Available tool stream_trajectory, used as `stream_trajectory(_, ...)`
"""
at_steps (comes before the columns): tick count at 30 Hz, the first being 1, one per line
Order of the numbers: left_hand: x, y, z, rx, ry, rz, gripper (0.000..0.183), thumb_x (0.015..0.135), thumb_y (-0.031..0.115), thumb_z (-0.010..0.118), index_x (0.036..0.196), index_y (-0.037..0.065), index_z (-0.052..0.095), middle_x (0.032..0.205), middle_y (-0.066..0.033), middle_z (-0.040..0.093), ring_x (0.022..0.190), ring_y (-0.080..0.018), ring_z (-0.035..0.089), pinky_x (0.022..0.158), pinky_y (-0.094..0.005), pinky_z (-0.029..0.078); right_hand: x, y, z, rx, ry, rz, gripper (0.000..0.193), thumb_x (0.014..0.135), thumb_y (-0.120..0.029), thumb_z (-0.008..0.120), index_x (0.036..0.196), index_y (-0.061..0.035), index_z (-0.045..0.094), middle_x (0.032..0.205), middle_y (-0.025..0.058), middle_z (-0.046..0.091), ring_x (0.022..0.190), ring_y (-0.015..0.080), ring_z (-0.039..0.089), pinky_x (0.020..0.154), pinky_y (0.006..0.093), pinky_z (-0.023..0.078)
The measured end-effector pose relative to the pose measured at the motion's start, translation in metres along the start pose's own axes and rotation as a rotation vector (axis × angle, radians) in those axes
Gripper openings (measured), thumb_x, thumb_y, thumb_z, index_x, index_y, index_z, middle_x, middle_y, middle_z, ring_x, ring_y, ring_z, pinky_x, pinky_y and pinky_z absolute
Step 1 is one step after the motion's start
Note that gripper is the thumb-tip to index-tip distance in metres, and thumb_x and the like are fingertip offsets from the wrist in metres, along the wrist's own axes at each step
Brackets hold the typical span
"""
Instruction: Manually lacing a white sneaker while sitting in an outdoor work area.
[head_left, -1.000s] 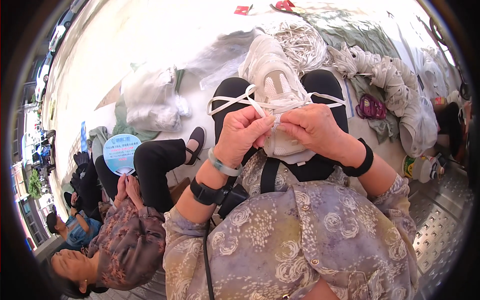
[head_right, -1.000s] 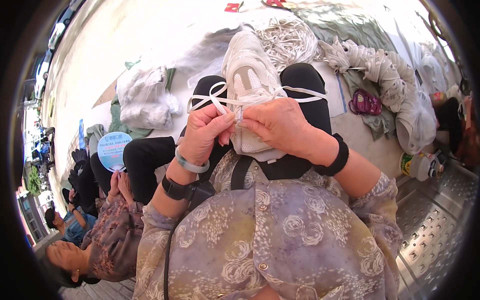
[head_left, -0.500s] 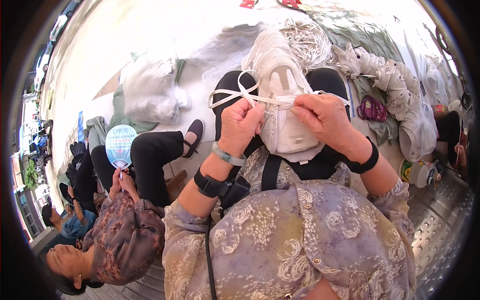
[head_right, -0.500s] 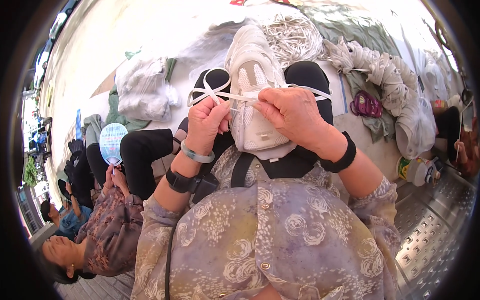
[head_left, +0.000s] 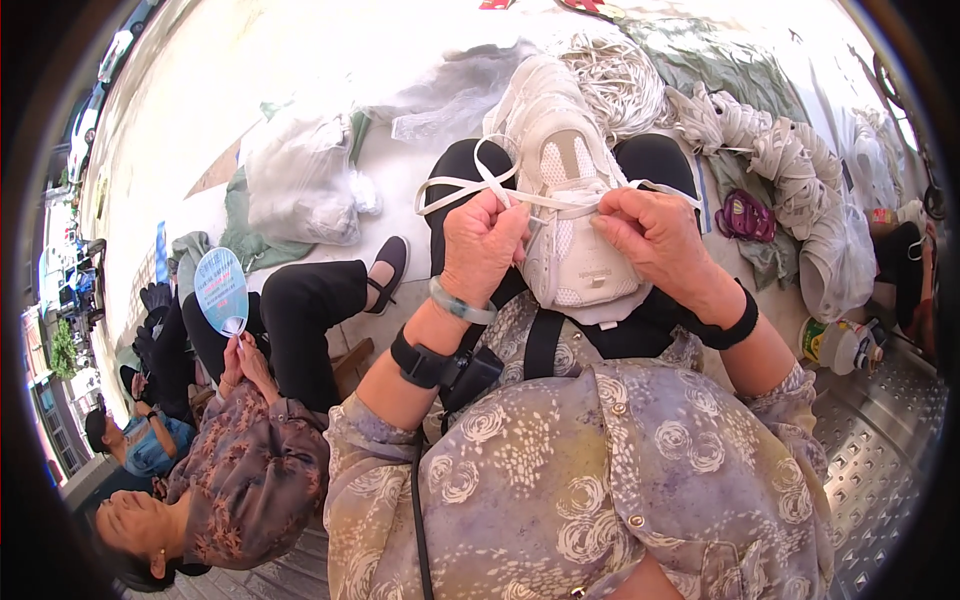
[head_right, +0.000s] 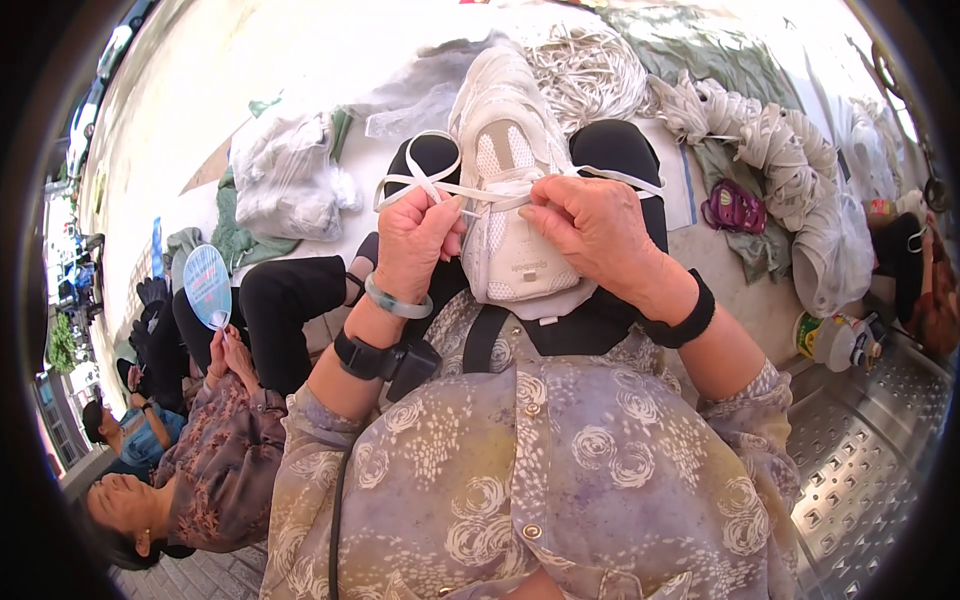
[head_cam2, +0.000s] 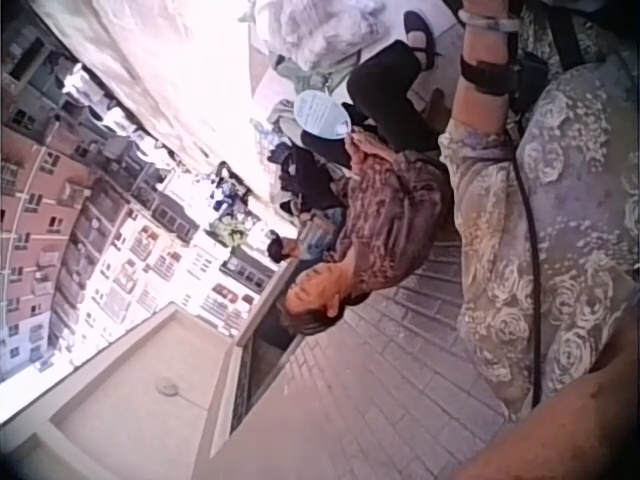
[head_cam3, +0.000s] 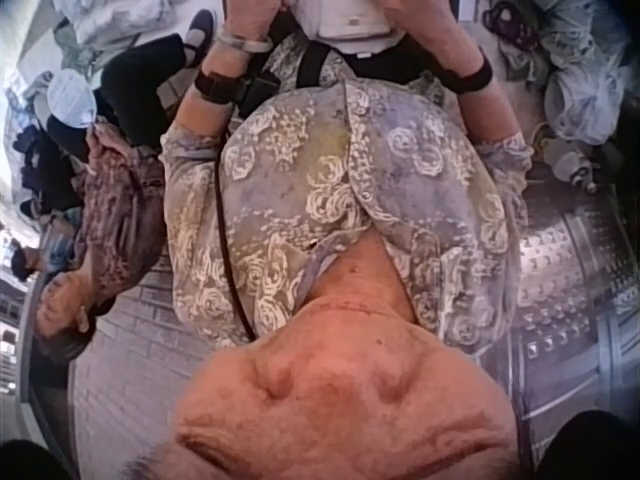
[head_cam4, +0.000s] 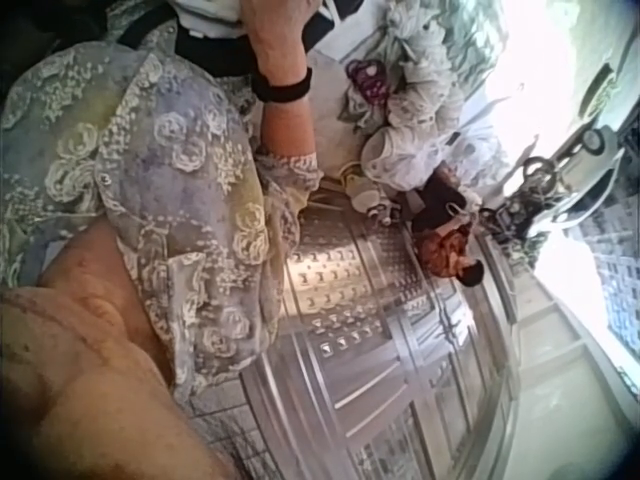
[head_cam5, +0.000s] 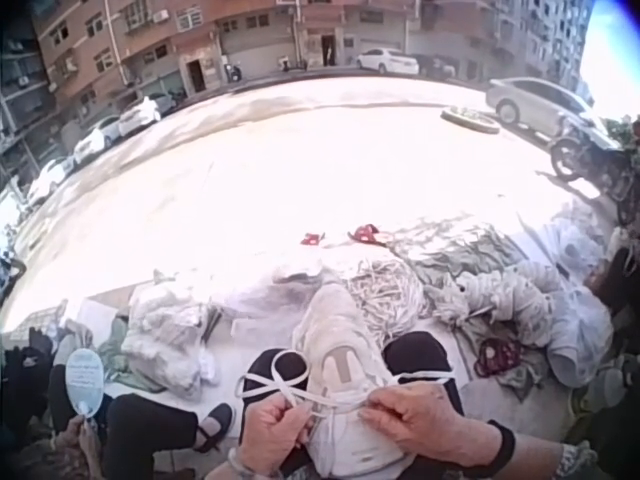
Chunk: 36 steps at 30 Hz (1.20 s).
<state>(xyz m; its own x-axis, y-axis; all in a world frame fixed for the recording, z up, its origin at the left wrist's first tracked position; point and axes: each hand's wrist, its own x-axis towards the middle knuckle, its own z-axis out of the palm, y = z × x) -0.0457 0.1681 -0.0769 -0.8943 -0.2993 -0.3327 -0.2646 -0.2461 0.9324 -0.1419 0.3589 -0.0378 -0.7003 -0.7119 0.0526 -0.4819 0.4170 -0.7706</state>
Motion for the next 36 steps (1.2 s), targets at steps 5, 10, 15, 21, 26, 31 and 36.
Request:
stream_trajectory(5,-0.001,0.002,0.0,0.099,-0.016,0.013,0.013,0.087,0.013,0.059,0.078,0.004,0.06,0.063,0.0011,0.058,0.047,-0.0024,0.048,0.043,-0.0164,0.037,0.0,0.0,0.001,0.002,0.008,0.022,0.015,0.079,-0.016,0.065,0.083,-0.0024,0.062,0.07,0.0133,0.062,0.064,0.0289,0.06,0.058,0.0357,0.045)
stream_trajectory(10,0.0,-0.009,-0.001,0.257,0.034,0.165,0.012,0.08,0.008,0.061,0.072,0.0,0.058,0.058,0.0007,0.056,0.05,-0.0047,0.046,0.046,-0.0218,0.039,0.001,-0.001,0.001,-0.063,0.014,0.007,0.013,0.077,-0.015,0.067,0.083,-0.0035,0.063,0.072,0.0117,0.062,0.068,0.0278,0.06,0.062,0.0358,0.046)
stream_trajectory(15,0.007,-0.003,-0.005,0.362,-0.001,0.211,0.009,0.077,0.007,0.061,0.074,-0.002,0.059,0.058,0.0011,0.055,0.053,-0.006,0.046,0.049,-0.0241,0.04,0.001,0.001,0.004,-0.07,0.063,-0.029,0.012,0.075,-0.012,0.068,0.081,-0.0034,0.062,0.074,0.0102,0.061,0.07,0.0273,0.059,0.062,0.0359,0.045)
stream_trajectory(21,0.01,0.021,-0.002,0.154,-0.23,-0.065,0.012,0.085,0.013,0.058,0.076,0.004,0.057,0.06,0.0019,0.054,0.044,-0.002,0.045,0.041,-0.0165,0.036,0.0,0.002,0.006,-0.106,0.09,-0.037,0.013,0.073,-0.012,0.069,0.081,-0.004,0.062,0.071,0.0088,0.059,0.068,0.0269,0.058,0.062,0.0362,0.045)
stream_trajectory(26,0.011,0.012,-0.01,0.295,-0.098,-0.235,0.02,0.082,0.019,0.068,0.075,0.005,0.056,0.058,0.0024,0.052,0.044,-0.0027,0.042,0.041,-0.0177,0.035,0.0,0.001,0.008,-0.181,0.137,-0.097,0.011,0.071,-0.01,0.069,0.08,-0.0064,0.063,0.071,0.0069,0.056,0.069,0.0254,0.058,0.062,0.0362,0.043)
stream_trajectory(31,-0.014,0.022,-0.001,0.783,0.019,0.36,0.041,0.071,0.034,0.078,0.081,0.002,0.055,0.065,-0.0058,0.052,0.057,-0.0155,0.054,0.052,-0.0282,0.044,0.002,-0.004,0.007,-0.242,0.213,-0.235,0.013,0.067,-0.004,0.065,0.079,-0.0084,0.064,0.085,0.0025,0.057,0.087,0.0224,0.056,0.072,0.0356,0.04)
stream_trajectory(36,-0.03,0.016,0.011,0.887,-0.056,0.536,0.062,0.065,0.031,0.082,0.112,0.002,0.055,0.079,-0.0049,0.057,0.057,-0.0128,0.05,0.056,-0.0252,0.047,0.008,-0.012,0.021,-0.141,0.156,-0.31,0.017,0.065,-0.001,0.059,0.08,-0.0066,0.065,0.103,0.0086,0.056,0.109,0.0288,0.048,0.087,0.0437,0.036)
